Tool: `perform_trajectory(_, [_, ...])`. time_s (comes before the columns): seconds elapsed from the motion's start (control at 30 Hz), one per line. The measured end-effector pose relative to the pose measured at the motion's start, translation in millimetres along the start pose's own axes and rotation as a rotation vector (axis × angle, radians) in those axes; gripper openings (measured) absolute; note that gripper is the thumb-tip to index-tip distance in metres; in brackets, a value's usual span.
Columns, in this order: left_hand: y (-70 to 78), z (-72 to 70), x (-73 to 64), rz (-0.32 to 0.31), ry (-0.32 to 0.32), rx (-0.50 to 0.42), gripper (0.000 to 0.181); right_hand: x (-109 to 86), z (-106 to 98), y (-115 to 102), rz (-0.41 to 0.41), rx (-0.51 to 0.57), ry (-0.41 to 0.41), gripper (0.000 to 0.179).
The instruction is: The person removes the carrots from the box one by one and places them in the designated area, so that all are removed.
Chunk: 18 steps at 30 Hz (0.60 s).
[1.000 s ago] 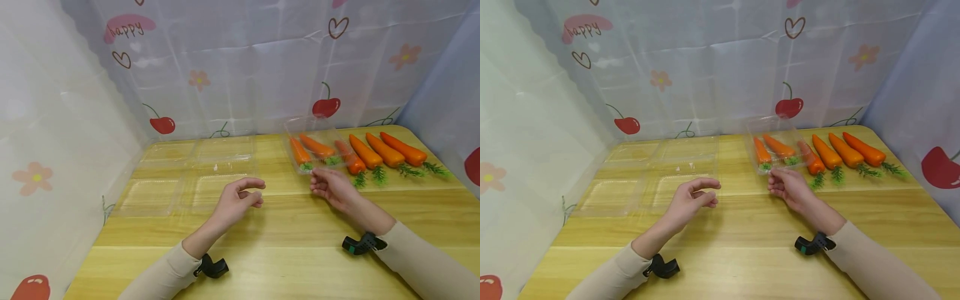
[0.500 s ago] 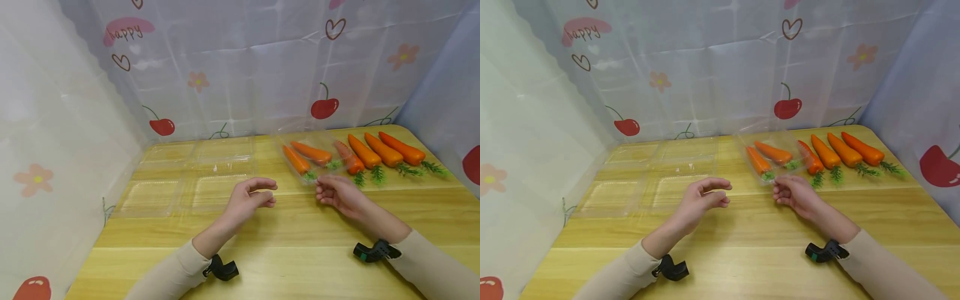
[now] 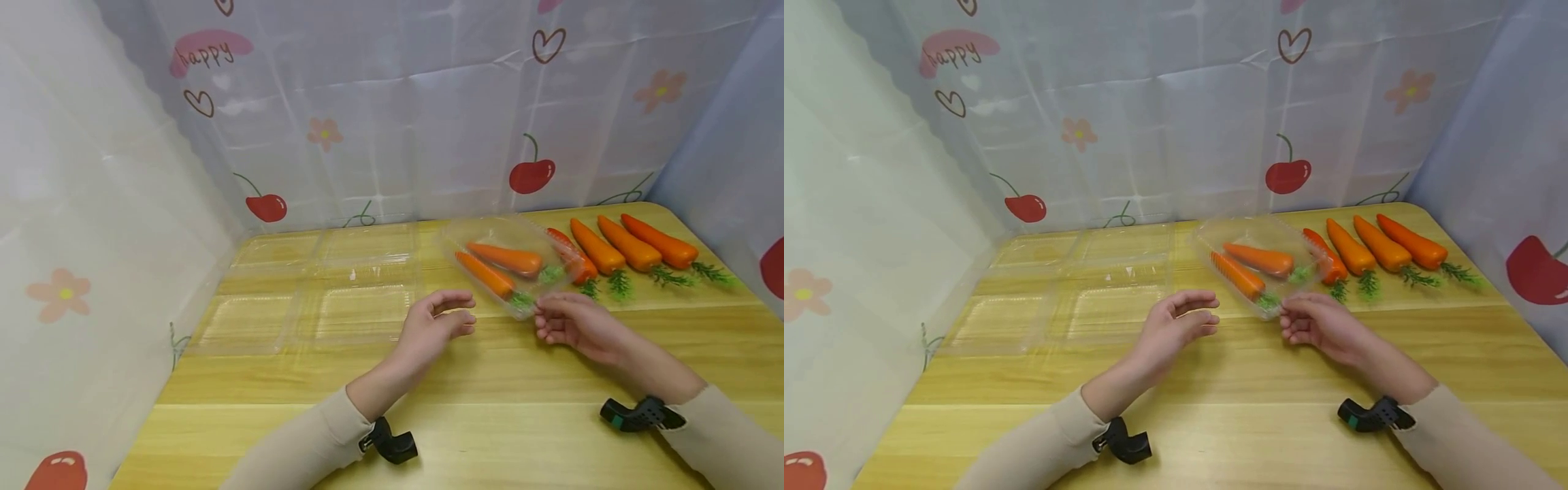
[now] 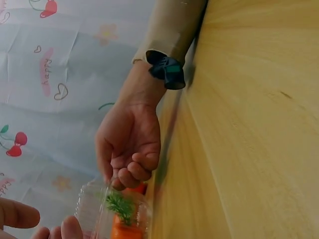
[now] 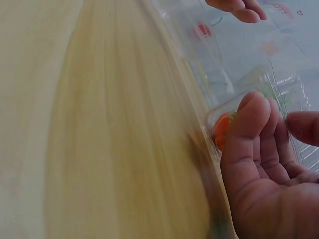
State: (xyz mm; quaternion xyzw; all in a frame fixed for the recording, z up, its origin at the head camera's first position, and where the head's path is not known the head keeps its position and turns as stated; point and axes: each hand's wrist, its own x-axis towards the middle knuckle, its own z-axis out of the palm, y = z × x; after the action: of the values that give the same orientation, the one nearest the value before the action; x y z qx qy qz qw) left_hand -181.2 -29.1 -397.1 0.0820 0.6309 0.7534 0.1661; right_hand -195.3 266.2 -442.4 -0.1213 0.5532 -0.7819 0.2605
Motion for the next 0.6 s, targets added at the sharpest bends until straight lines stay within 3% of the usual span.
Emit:
perform_trajectory(0.17, [2.6,6.1,10.0,0.042,0.074,-0.01,0.034,-4.3,-7,-1,-0.004,0.011,-0.054,0.038])
perform_trajectory(0.33, [3.5,3.8,19.2,0.074,0.132,-0.003,0.036,-10.2,-12,-1,-0.009,0.035,-0.065,0.041])
perform_trajectory(0.6, [4.0,-2.4,26.1,0.028,0.137,-0.02,0.039,-19.7,-22,-3,-0.027,0.051,-0.08,0.044])
